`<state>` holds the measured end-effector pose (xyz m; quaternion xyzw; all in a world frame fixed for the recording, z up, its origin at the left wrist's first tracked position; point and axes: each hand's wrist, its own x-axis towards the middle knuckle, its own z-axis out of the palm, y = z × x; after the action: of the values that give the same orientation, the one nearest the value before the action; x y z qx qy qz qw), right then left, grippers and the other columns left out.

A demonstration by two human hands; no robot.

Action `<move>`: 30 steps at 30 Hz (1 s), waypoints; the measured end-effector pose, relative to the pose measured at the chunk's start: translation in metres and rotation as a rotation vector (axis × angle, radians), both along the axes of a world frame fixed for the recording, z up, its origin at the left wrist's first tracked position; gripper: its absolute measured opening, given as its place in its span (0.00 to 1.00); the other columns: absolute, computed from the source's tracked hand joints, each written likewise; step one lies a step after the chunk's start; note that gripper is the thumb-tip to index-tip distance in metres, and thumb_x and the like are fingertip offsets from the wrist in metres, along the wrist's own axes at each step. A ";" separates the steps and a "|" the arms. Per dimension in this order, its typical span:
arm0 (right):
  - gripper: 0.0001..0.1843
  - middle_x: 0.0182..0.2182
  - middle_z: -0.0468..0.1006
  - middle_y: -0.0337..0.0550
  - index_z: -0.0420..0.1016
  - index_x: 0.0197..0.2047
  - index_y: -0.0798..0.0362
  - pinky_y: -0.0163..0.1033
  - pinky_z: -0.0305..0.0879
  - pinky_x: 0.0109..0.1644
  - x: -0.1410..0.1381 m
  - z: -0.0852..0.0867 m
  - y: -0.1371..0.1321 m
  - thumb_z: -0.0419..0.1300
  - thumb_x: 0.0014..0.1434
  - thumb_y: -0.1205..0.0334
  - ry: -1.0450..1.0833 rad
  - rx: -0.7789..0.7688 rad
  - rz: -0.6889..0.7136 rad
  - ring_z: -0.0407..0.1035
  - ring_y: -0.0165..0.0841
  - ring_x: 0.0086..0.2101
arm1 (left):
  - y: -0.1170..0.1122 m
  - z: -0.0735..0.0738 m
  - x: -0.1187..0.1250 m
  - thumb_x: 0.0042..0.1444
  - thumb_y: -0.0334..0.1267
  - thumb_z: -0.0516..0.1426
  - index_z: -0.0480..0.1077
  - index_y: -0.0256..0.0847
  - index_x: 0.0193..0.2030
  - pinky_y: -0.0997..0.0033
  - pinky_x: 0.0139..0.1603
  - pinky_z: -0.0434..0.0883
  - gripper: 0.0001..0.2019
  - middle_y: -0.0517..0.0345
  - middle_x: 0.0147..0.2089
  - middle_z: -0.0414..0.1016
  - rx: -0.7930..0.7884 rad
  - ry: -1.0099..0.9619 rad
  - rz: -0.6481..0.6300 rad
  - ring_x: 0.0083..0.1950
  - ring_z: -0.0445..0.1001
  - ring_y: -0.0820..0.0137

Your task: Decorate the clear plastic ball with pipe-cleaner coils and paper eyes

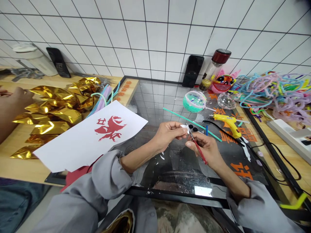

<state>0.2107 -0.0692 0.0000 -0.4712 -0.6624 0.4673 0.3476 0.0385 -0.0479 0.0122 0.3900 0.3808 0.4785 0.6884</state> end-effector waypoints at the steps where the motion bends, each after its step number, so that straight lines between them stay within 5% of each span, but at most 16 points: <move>1: 0.18 0.22 0.62 0.35 0.76 0.34 0.55 0.30 0.51 0.20 0.000 0.000 0.000 0.64 0.52 0.47 0.005 -0.002 0.003 0.53 0.24 0.21 | 0.000 0.000 0.000 0.40 0.42 0.68 0.72 0.35 0.25 0.75 0.29 0.63 0.13 0.58 0.23 0.74 -0.002 -0.001 -0.002 0.26 0.70 0.76; 30: 0.17 0.18 0.58 0.31 0.72 0.28 0.55 0.31 0.47 0.21 0.001 0.006 -0.003 0.64 0.52 0.48 0.006 -0.022 0.027 0.50 0.22 0.19 | 0.000 0.002 -0.005 0.44 0.42 0.66 0.71 0.33 0.26 0.77 0.28 0.63 0.13 0.59 0.25 0.73 0.010 -0.019 -0.082 0.26 0.70 0.78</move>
<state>0.2120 -0.0718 0.0063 -0.4645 -0.6625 0.4807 0.3382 0.0332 -0.0482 0.0139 0.4041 0.3556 0.4557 0.7090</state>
